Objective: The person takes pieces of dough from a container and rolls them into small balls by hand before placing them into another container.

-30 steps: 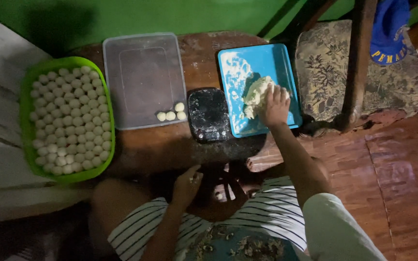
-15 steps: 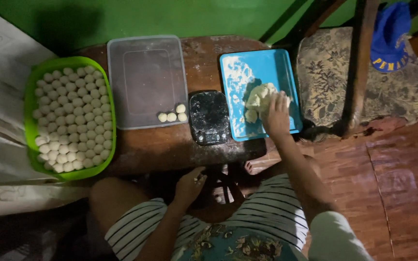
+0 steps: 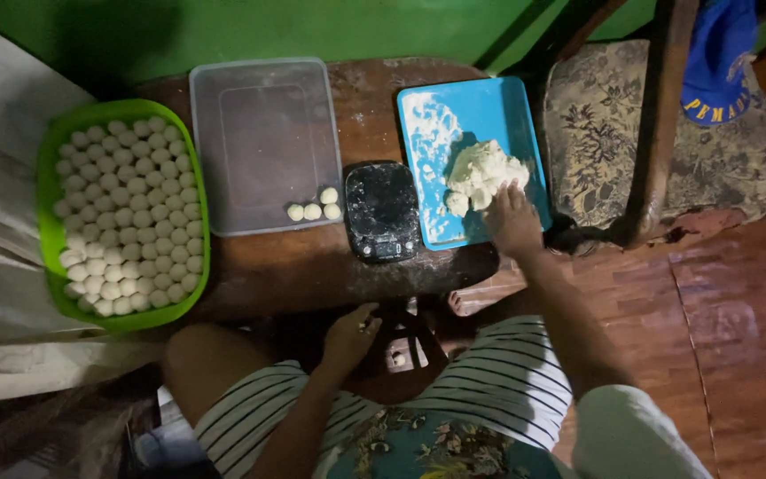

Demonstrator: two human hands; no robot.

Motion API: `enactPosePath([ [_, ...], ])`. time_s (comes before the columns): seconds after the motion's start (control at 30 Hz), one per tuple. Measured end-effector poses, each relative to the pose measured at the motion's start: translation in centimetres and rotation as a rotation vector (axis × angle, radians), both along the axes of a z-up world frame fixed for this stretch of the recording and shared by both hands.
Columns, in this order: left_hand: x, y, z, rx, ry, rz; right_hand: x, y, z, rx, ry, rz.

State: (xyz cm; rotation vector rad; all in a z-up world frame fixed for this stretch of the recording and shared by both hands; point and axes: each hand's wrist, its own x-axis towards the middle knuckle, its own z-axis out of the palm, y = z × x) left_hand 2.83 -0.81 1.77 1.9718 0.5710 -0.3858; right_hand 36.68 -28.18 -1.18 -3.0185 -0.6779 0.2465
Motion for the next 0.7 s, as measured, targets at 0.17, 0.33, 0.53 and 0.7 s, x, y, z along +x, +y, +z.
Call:
enactPosePath([
  [0.17, -0.2, 0.3, -0.2, -0.067, -0.028, 0.113, 4.8, -1.5, 1.9, 0.116, -0.383, -0.054],
  [0.33, -0.6, 0.5, -0.5, -0.035, -0.084, 0.101, 0.8, 3.9, 6.7, 0.202, -0.402, 0.226],
  [0.53, -1.6, 0.6, -1.4, 0.117, -0.16, -0.024, -1.3, 7.5, 3.8, -0.08, -0.142, 0.188],
  [0.7, -0.7, 0.9, -1.0, -0.047, -0.139, 0.086, -0.5, 8.1, 3.4, -0.256, -0.133, 0.185],
])
